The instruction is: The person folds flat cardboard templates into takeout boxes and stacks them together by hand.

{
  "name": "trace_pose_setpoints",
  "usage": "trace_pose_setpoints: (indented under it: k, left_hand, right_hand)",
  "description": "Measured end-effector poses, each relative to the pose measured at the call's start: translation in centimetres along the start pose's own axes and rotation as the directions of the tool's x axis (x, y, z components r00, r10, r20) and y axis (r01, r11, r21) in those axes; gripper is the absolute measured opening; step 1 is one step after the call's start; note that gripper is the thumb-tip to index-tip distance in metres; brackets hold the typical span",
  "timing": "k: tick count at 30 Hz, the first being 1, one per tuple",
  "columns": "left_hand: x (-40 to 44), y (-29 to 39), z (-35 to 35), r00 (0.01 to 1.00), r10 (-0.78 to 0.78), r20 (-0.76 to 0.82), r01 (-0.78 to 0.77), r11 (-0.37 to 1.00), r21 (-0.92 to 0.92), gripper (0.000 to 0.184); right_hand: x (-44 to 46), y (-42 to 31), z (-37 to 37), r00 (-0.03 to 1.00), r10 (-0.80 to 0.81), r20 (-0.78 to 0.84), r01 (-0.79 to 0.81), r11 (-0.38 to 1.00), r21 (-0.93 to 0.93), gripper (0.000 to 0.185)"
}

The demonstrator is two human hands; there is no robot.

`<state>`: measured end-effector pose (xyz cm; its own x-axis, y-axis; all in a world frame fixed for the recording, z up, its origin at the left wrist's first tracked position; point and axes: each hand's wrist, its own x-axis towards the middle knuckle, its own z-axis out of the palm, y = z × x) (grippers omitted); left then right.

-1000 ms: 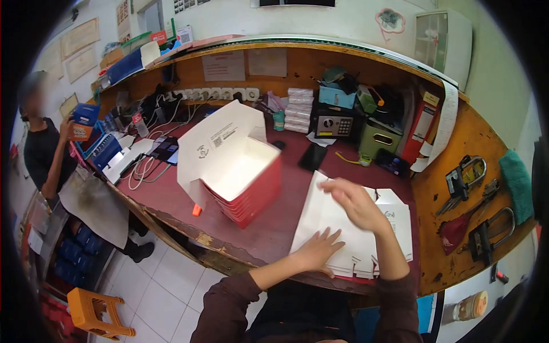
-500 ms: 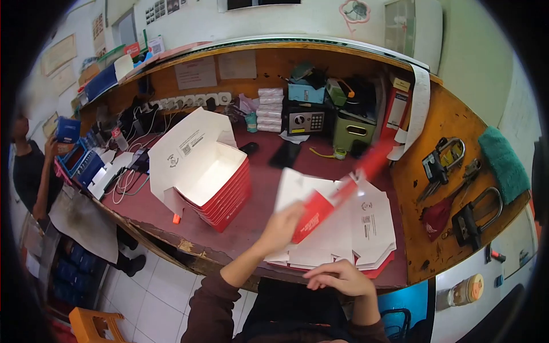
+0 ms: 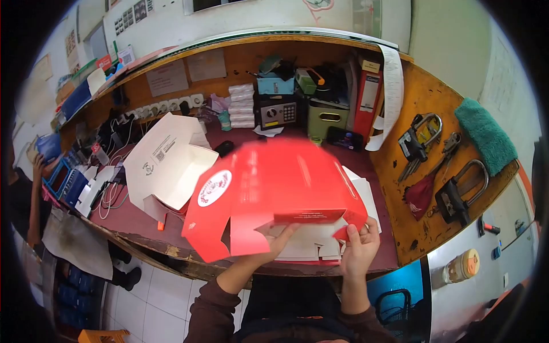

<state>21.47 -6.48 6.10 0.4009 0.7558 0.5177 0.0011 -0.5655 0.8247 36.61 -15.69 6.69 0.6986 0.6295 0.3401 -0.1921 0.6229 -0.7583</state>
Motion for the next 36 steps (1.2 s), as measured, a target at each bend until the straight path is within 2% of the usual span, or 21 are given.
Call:
trace_pose_setpoints:
  k: [1, 3, 5, 6, 7, 8, 12, 13, 14, 16, 17, 18, 19, 20, 21, 22, 25, 27, 30, 32, 36]
  left_hand:
    - [0.0, 1.1, 0.5, 0.990, 0.112, -0.086, -0.112, 0.994, 0.010, 0.029]
    - [-0.3, 1.8, 1.4, 0.964, 0.257, 0.061, -0.255, 0.966, -0.047, 0.030]
    - [-0.9, 0.8, 3.0, 0.984, 0.174, -0.039, -0.178, 0.945, -0.275, 0.032]
    - [-1.0, 0.5, 3.1, 0.983, 0.180, -0.034, -0.182, 0.944, -0.275, 0.032]
    - [-1.0, 0.2, 3.1, 0.981, 0.194, -0.003, -0.193, 0.970, -0.150, 0.034]
    - [-0.9, 0.1, 3.0, 0.977, 0.211, 0.026, -0.210, 0.977, -0.024, 0.035]
    - [0.4, 1.8, 2.3, 0.983, 0.137, 0.126, -0.121, 0.984, -0.129, 0.041]
    - [0.7, 3.1, 2.0, 0.994, 0.024, 0.107, 0.055, 0.735, -0.676, 0.049]
    - [1.1, 4.1, 1.8, 0.984, -0.079, 0.163, 0.175, 0.192, -0.966, 0.058]
    - [2.2, 5.3, 0.7, 0.963, -0.118, 0.243, 0.257, 0.130, -0.958, 0.066]
    - [2.3, 5.4, 0.2, 0.935, -0.151, 0.322, 0.334, 0.063, -0.941, 0.073]
    - [2.2, 3.2, 0.1, 0.922, -0.151, 0.357, 0.357, -0.025, -0.934, 0.054]
    - [1.8, 1.1, 0.5, 0.923, -0.155, 0.351, 0.352, -0.026, -0.936, 0.054]
    - [1.1, -1.0, 1.0, 0.956, -0.235, 0.176, 0.263, 0.425, -0.866, 0.040]
    - [0.9, -0.2, 1.3, 0.993, -0.115, 0.030, 0.107, 0.750, -0.652, 0.027]
    - [0.7, 0.6, 1.5, 0.993, 0.008, -0.116, -0.045, 0.948, -0.315, 0.017]
    - [-0.9, 1.5, 4.1, 0.941, 0.069, -0.331, -0.214, 0.880, -0.423, 0.012]
    - [-1.2, 1.4, 3.9, 0.940, -0.018, -0.340, -0.167, 0.846, -0.506, 0.017]
    - [-1.6, 0.5, 3.5, 0.966, 0.072, -0.249, -0.165, 0.911, -0.378, 0.012]
    - [-1.7, 2.8, 4.4, 0.942, -0.151, -0.299, -0.057, 0.807, -0.588, 0.022]
    - [-1.5, 1.9, 4.4, 0.942, -0.240, -0.234, -0.018, 0.662, -0.749, 0.031]
  right_hand:
    - [-0.3, 0.6, 0.1, 1.000, -0.006, -0.005, 0.006, 1.000, -0.005, 0.022]
    - [-1.0, 2.5, 0.7, 0.892, -0.451, -0.023, 0.443, 0.884, -0.146, 0.023]
    - [-2.1, 2.3, 2.0, 0.943, -0.326, -0.060, 0.328, 0.945, 0.019, 0.021]
    - [-2.6, 1.1, 3.5, 0.989, -0.010, -0.149, 0.050, 0.961, 0.271, 0.015]
    - [-2.7, 0.3, 4.2, 0.937, 0.316, -0.145, -0.199, 0.830, 0.520, 0.010]
    - [-2.6, 0.7, 3.7, 0.920, 0.385, -0.072, -0.279, 0.772, 0.570, 0.014]
    - [-1.7, 0.8, 0.7, 0.905, 0.377, 0.197, -0.414, 0.671, 0.615, 0.015]
    - [-1.5, 0.8, 0.2, 0.906, 0.374, 0.201, -0.414, 0.673, 0.613, 0.015]
    - [-1.3, 0.7, -0.3, 0.923, 0.312, 0.227, -0.384, 0.693, 0.610, 0.018]
    - [-1.6, 0.2, 0.2, 0.933, 0.261, 0.248, -0.360, 0.708, 0.607, 0.021]
    - [-1.8, -0.5, 1.4, 0.971, 0.204, 0.126, -0.239, 0.855, 0.461, 0.025]
    - [-1.9, -1.0, 2.0, 0.993, 0.118, 0.021, -0.119, 0.953, 0.277, 0.030]
    - [-2.0, -0.9, 1.8, 0.992, 0.123, 0.025, -0.125, 0.953, 0.275, 0.030]
    - [-2.0, -0.6, 1.2, 1.000, 0.024, 0.013, -0.027, 0.968, 0.248, 0.034]
    - [-2.1, -0.4, 0.8, 0.997, -0.077, 0.004, 0.074, 0.972, 0.221, 0.039]
    - [-2.2, -0.2, 0.5, 0.995, -0.096, 0.039, 0.084, 0.966, 0.245, 0.043]
    - [-4.1, 0.6, 2.8, 0.994, -0.113, -0.003, 0.107, 0.929, 0.354, 0.044]
    - [-4.3, 0.5, 3.2, 0.993, -0.039, 0.110, -0.014, 0.898, 0.439, 0.044]
    - [-3.7, 1.2, 2.1, 0.974, 0.060, 0.217, -0.158, 0.871, 0.465, 0.044]
    - [-4.6, 1.7, 3.8, 0.979, 0.098, 0.179, -0.177, 0.841, 0.511, 0.042]
    - [-3.8, 1.6, 3.1, 0.968, 0.142, 0.206, -0.232, 0.818, 0.526, 0.041]
